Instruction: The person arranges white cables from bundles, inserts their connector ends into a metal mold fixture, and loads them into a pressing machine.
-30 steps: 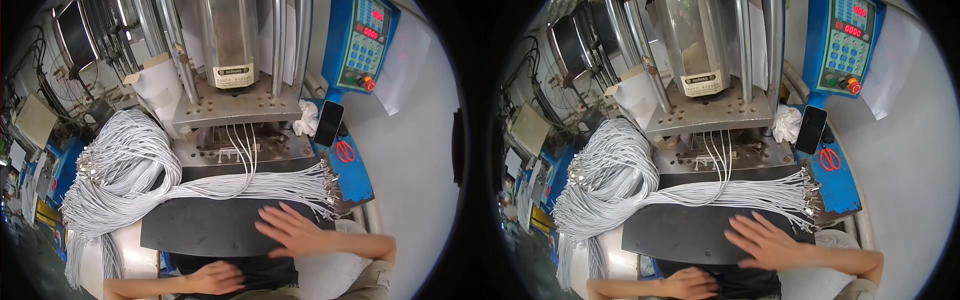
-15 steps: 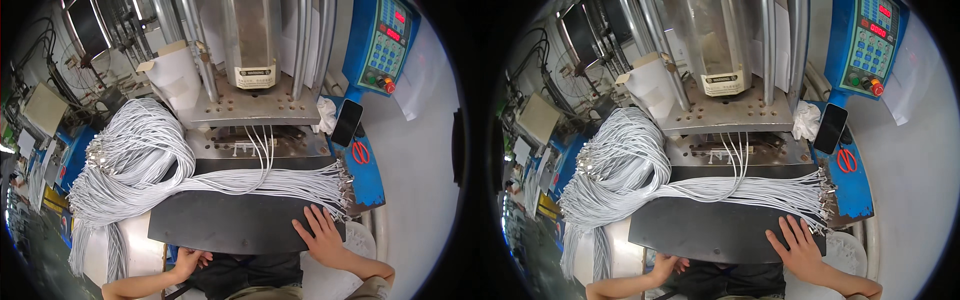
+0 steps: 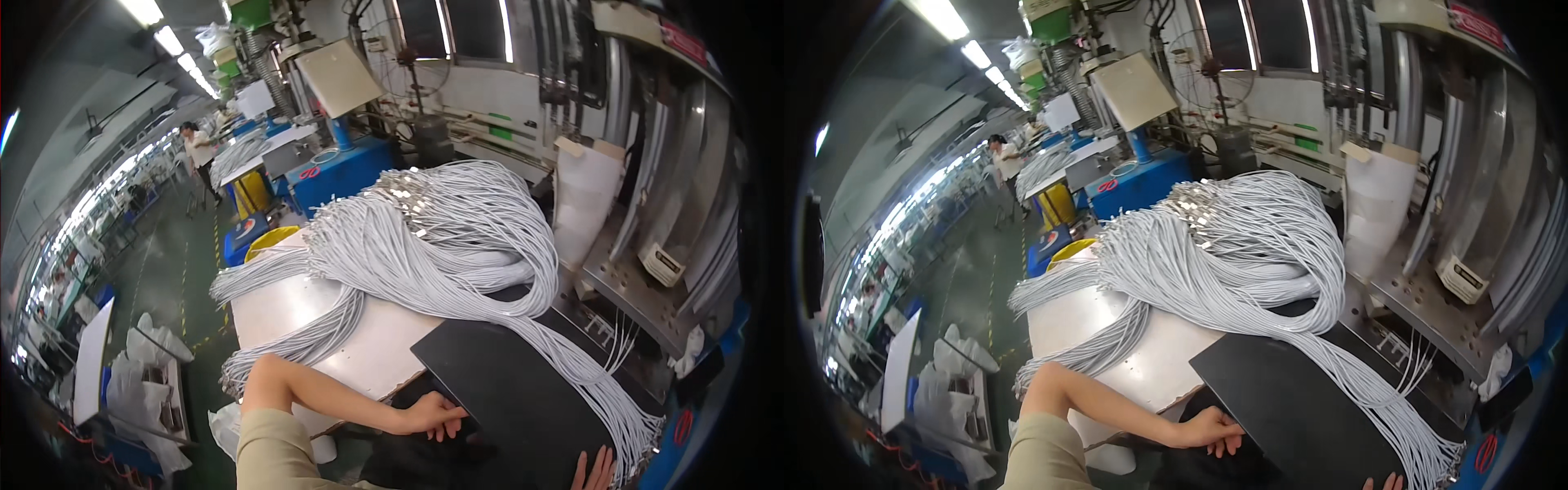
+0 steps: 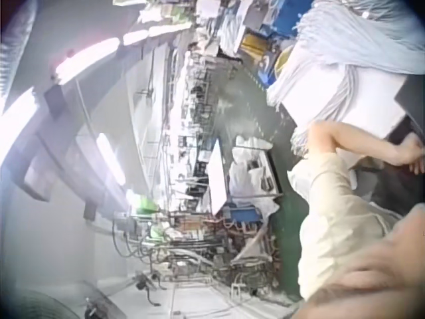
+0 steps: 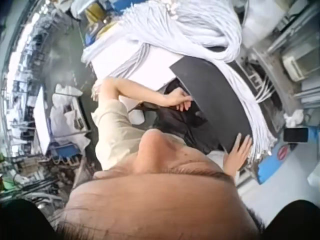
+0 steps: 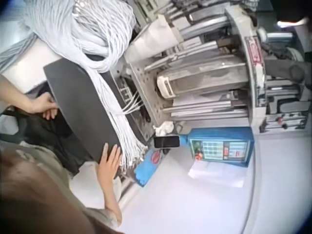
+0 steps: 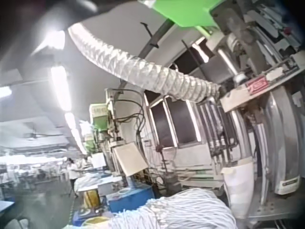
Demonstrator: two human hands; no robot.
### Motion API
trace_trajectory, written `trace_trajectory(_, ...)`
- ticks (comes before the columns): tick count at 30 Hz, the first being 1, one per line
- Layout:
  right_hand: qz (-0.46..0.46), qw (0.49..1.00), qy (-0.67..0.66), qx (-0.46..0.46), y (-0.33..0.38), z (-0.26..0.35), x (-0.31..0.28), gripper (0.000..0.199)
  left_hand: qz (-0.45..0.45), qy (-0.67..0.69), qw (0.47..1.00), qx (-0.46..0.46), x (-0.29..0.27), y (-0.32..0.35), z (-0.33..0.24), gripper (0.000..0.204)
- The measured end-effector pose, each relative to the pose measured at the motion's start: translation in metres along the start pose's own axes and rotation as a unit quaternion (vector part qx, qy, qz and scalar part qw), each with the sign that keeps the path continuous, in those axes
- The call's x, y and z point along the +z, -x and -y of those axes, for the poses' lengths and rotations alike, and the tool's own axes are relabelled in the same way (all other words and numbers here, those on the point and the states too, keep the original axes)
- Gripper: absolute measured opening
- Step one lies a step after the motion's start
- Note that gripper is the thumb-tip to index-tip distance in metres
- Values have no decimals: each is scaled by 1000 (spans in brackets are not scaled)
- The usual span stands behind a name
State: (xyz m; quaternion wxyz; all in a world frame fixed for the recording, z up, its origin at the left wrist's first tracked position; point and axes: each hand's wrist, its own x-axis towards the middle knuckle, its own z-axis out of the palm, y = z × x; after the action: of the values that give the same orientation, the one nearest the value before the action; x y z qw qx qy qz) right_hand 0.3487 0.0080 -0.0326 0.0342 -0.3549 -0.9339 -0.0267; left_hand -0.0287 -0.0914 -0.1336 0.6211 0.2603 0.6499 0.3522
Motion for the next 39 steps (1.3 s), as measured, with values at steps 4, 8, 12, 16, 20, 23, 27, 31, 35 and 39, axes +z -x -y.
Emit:
trace_trajectory(4, 17, 1000, -3, 8, -4, 5, -5, 106, 1, 33, 999, 29, 0, 0, 10, 51)
trace_trajectory(8, 43, 999, 17, 8, -4, 8, -16, 101, 97, -38, 994, -21, 17, 17, -14, 61)
trace_trajectory(12, 17, 956, -291, 20, -31, 3, -64, 90, 316, -174, 924, 123, 44, 12, -12, 54)
trace_trajectory(16, -156, 791, -579, 123, -100, -64, -13, 79, 412, -263, 760, 429, 103, 32, -82, 41)
trace_trajectory(20, -41, 614, -748, 250, -182, -83, 5, 54, 291, -170, 562, 756, 157, 9, -113, 31)
trace_trajectory(23, 53, 550, -825, 117, -202, -55, -18, 56, 216, -317, 588, 712, 129, -61, -118, 88)
trace_trajectory(27, -6, 820, -568, 63, -214, -47, -20, 60, -145, -535, 490, 673, 23, -70, -173, 94)
trace_trajectory(31, -169, 957, -223, 72, -256, -26, 9, 31, -120, -608, 458, 637, -1, -93, -184, 80)
trace_trajectory(35, -263, 935, -236, 17, -261, -44, 28, 12, -91, -577, 466, 664, -10, -116, -184, 75)
trace_trajectory(39, -24, 897, -423, 128, -183, -22, -72, 24, -118, -541, 453, 699, -18, -120, -175, 71)
